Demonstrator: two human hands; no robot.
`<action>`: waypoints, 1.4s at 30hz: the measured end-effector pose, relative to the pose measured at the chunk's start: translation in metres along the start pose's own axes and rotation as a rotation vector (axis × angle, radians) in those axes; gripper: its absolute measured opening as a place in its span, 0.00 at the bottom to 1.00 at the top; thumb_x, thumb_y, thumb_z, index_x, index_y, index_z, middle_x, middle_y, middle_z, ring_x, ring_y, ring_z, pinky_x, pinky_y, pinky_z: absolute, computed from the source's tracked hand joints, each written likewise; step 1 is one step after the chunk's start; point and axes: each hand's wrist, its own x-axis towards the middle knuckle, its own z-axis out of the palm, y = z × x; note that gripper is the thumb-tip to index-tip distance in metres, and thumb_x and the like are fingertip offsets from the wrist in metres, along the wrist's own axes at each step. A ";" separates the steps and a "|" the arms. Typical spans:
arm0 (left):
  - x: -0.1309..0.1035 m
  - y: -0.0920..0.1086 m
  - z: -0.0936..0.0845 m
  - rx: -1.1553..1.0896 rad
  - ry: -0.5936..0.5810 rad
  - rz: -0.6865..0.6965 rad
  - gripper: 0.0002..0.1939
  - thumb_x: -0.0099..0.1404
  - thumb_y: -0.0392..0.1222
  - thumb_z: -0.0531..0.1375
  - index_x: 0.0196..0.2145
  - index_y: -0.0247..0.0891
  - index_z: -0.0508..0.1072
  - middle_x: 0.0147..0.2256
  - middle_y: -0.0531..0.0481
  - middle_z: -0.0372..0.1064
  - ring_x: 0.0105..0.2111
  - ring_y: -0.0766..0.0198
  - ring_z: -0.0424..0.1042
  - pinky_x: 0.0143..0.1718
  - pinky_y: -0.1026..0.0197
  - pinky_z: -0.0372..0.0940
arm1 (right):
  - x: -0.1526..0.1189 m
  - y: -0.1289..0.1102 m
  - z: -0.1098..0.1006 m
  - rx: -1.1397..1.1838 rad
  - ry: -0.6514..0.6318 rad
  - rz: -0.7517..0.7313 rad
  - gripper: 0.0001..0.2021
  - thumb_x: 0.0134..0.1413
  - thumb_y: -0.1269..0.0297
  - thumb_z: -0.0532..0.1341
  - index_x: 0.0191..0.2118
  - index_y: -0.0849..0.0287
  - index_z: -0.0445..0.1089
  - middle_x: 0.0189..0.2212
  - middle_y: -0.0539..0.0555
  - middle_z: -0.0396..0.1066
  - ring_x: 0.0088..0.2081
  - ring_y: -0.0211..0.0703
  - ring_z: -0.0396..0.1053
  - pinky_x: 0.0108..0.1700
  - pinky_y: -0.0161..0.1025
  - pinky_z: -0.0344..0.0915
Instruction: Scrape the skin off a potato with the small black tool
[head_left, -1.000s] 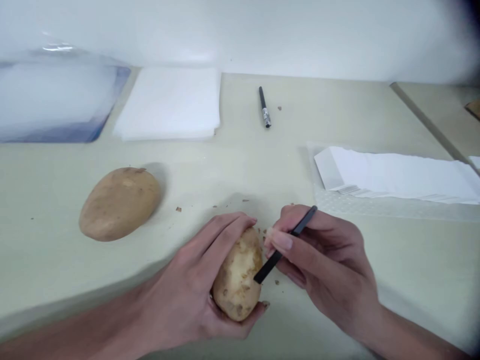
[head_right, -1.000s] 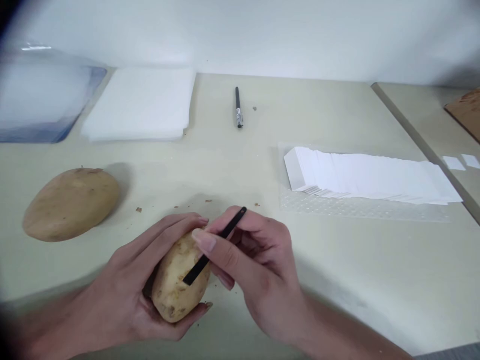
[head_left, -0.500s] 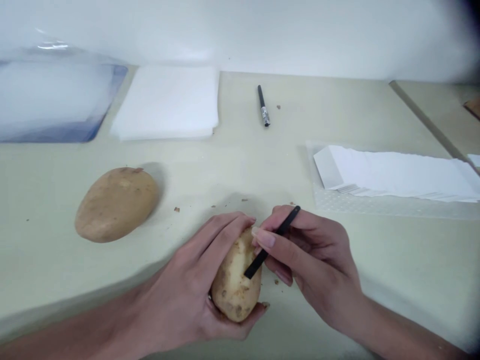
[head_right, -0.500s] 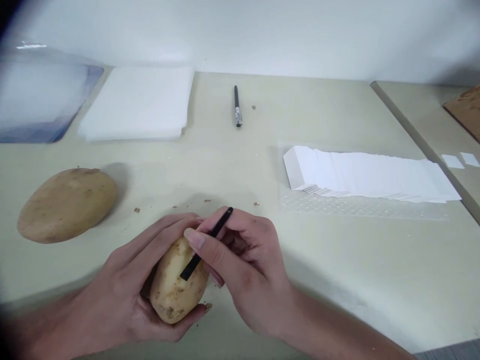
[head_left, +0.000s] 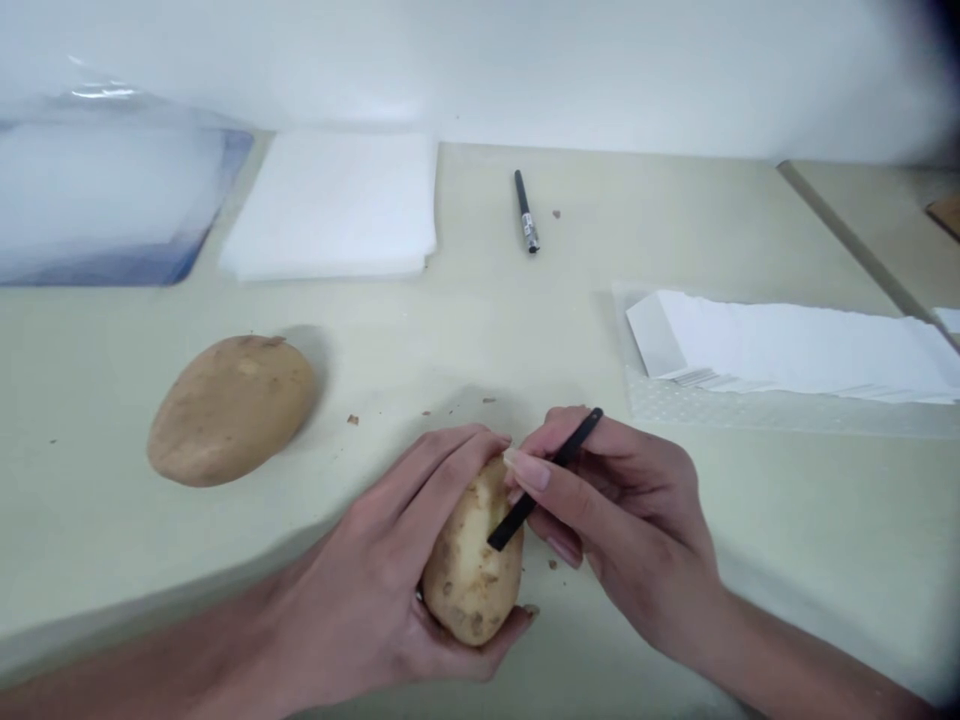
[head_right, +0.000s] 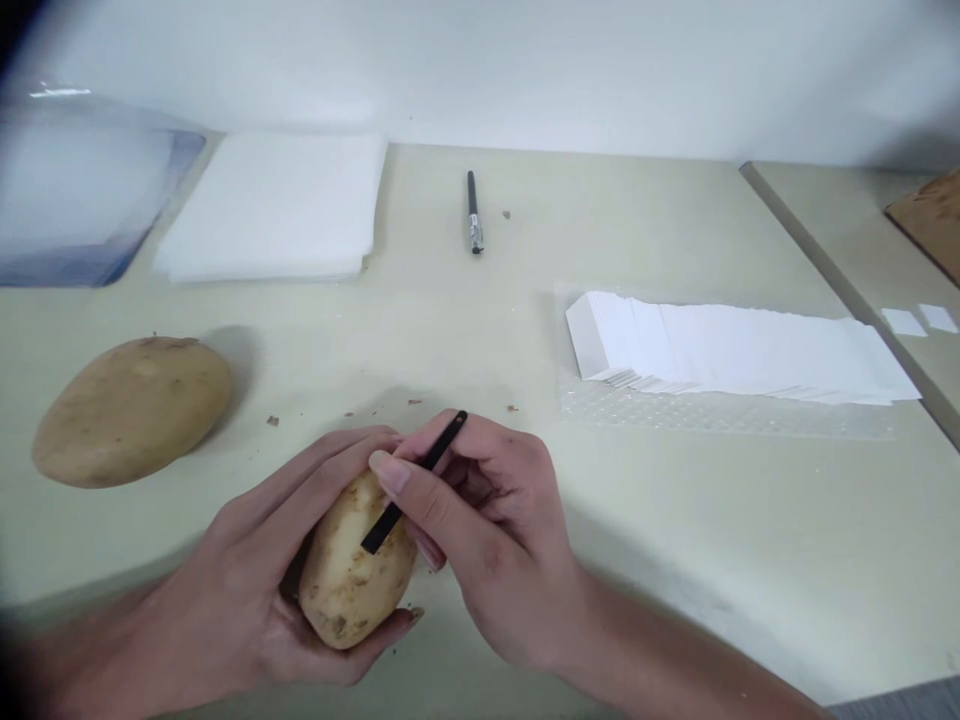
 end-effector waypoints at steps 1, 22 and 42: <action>0.000 0.000 0.000 0.002 0.000 -0.002 0.45 0.56 0.46 0.72 0.64 0.36 0.55 0.58 0.39 0.67 0.56 0.56 0.72 0.56 0.65 0.72 | 0.000 0.000 0.000 0.000 -0.005 0.001 0.03 0.67 0.67 0.66 0.39 0.56 0.77 0.20 0.45 0.61 0.22 0.29 0.59 0.23 0.27 0.57; 0.003 0.001 -0.001 0.020 -0.005 0.006 0.43 0.56 0.46 0.72 0.63 0.35 0.56 0.57 0.39 0.68 0.55 0.57 0.73 0.55 0.66 0.73 | 0.003 0.003 0.000 0.164 -0.035 0.067 0.04 0.64 0.70 0.67 0.36 0.57 0.78 0.19 0.45 0.59 0.21 0.28 0.55 0.23 0.27 0.54; 0.004 0.004 -0.002 0.068 -0.021 -0.029 0.42 0.57 0.47 0.71 0.63 0.36 0.58 0.55 0.38 0.70 0.54 0.52 0.74 0.52 0.59 0.77 | -0.003 -0.002 0.003 0.099 -0.030 0.109 0.05 0.63 0.68 0.68 0.34 0.59 0.77 0.23 0.46 0.63 0.22 0.29 0.57 0.23 0.28 0.56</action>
